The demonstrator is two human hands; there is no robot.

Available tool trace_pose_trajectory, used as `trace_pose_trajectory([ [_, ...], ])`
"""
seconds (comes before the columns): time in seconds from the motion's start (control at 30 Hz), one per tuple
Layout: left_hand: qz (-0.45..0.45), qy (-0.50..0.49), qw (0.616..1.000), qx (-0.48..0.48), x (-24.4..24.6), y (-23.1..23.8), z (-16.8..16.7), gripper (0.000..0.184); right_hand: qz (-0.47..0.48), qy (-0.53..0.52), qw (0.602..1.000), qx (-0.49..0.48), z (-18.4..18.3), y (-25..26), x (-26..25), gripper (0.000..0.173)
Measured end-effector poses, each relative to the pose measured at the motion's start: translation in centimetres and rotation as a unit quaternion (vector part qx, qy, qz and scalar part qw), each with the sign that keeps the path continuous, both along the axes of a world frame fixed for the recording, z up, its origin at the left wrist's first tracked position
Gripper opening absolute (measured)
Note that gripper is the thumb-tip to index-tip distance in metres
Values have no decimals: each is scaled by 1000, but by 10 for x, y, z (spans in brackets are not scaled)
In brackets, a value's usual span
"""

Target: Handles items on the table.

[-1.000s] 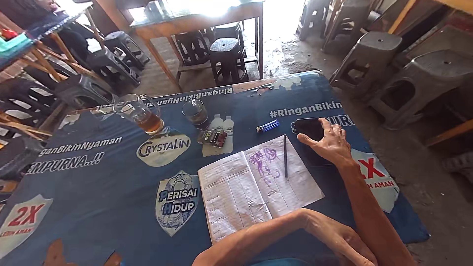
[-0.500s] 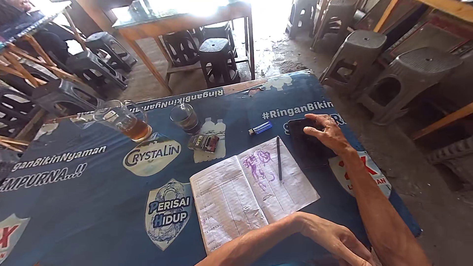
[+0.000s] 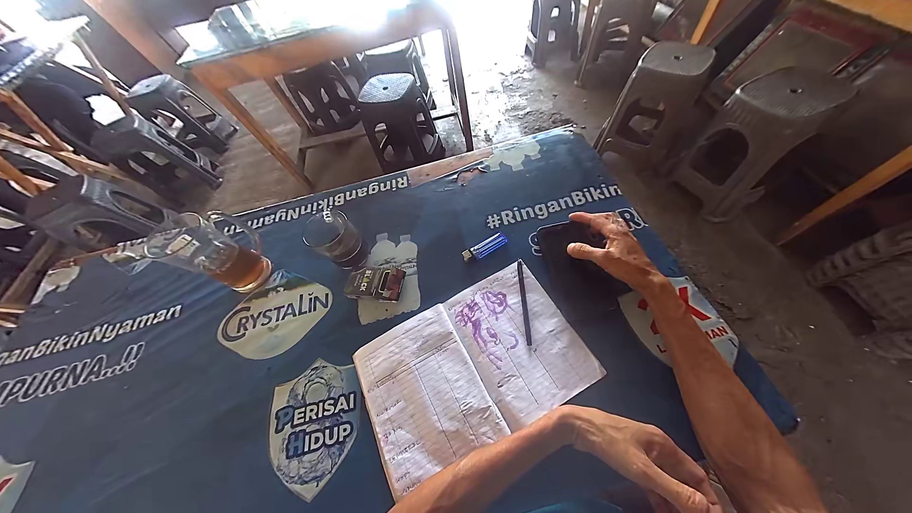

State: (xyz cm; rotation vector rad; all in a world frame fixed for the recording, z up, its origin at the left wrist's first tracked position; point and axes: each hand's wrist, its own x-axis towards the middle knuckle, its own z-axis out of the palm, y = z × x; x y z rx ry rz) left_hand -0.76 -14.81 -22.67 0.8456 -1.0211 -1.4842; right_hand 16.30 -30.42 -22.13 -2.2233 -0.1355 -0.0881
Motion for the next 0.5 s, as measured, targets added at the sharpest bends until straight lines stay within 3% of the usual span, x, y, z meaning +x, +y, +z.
trace_pose_trajectory([
  [0.5,-6,10,1000,-2,0,0,0,29,4,0,1000,9,-1,-1,1,53],
])
